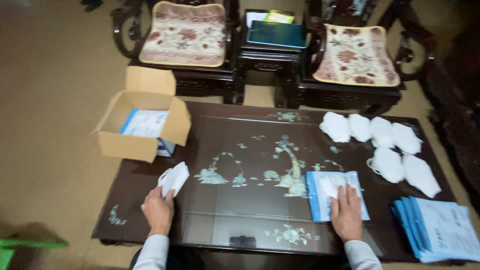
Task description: Packaging individual face masks into a cardboard box and organizing them on a table
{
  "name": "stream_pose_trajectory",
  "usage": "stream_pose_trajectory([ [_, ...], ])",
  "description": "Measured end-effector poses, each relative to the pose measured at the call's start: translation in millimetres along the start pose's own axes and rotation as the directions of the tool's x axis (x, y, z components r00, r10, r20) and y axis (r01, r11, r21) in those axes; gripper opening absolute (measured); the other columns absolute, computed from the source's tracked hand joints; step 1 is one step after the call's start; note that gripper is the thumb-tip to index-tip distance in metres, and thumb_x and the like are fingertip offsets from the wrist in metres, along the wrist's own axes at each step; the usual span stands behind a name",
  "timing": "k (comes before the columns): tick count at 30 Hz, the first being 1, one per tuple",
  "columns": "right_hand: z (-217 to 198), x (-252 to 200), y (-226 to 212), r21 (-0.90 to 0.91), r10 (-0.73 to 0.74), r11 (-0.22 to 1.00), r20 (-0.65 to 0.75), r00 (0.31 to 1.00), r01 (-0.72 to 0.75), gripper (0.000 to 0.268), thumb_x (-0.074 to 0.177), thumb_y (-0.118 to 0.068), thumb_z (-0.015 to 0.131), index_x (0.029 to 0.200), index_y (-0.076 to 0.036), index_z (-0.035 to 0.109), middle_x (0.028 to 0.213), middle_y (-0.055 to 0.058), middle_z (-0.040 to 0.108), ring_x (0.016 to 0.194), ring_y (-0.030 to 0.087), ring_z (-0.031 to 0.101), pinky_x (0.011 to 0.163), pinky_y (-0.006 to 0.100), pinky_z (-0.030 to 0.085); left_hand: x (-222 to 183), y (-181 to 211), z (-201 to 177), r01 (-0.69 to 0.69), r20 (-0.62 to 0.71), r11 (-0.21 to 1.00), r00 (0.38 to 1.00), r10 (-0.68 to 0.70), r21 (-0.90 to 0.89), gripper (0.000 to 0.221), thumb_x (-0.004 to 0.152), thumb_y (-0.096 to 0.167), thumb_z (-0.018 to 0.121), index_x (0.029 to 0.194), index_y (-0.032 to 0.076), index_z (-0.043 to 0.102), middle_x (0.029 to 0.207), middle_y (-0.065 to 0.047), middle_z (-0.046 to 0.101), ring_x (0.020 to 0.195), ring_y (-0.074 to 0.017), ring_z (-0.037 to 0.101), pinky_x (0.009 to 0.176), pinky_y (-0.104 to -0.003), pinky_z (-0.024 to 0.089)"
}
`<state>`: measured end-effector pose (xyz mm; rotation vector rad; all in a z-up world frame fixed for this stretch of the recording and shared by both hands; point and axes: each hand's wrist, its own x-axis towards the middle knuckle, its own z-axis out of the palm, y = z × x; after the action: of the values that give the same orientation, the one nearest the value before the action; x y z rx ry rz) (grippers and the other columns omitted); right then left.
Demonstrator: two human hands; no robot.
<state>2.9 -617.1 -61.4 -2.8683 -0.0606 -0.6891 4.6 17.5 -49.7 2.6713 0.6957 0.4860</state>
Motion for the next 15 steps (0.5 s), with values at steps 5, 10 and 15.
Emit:
stream_pose_trajectory([
  [5,-65.4,22.2,-58.2,0.165,0.082,0.985,-0.148,0.986,-0.057,0.073,0.095,-0.035,0.062,0.152,0.007,0.044,0.156,0.03,0.045,0.148,0.049,0.038,0.122,0.066,0.025,-22.9,84.5,-79.7,0.107,0.038,0.842,0.994,-0.103,-0.528,0.016,0.093,0.027,0.074,0.105,0.016,0.077,0.098,-0.003,0.077,0.092,-0.0201,0.066,0.091,-0.037,0.045],
  [10,-107.4,52.4,-171.1,0.609,0.471,0.539,0.355,0.808,-0.582,0.061,0.096,-0.037,0.057,0.15,-0.008,0.051,0.155,0.013,0.054,0.146,0.025,0.047,0.122,0.041,0.035,-69.6,178.0,-101.5,0.346,0.349,0.469,0.933,-0.085,-0.813,0.019,0.09,0.015,0.081,0.076,0.01,0.068,0.068,0.003,0.064,0.067,-0.0076,0.051,0.066,-0.025,0.045],
  [15,-111.4,71.6,-244.5,0.557,0.07,-0.043,0.83,0.554,-0.829,0.026,0.093,-0.018,0.072,0.112,-0.002,0.079,0.109,0.017,0.083,0.082,0.023,0.075,0.083,0.036,0.063,-103.9,251.7,-67.3,0.74,0.768,0.255,0.64,0.015,-0.622,0.033,0.09,0.016,0.072,0.119,0.002,0.075,0.106,-0.011,0.081,0.087,-0.0193,0.073,0.078,-0.035,0.06],
])
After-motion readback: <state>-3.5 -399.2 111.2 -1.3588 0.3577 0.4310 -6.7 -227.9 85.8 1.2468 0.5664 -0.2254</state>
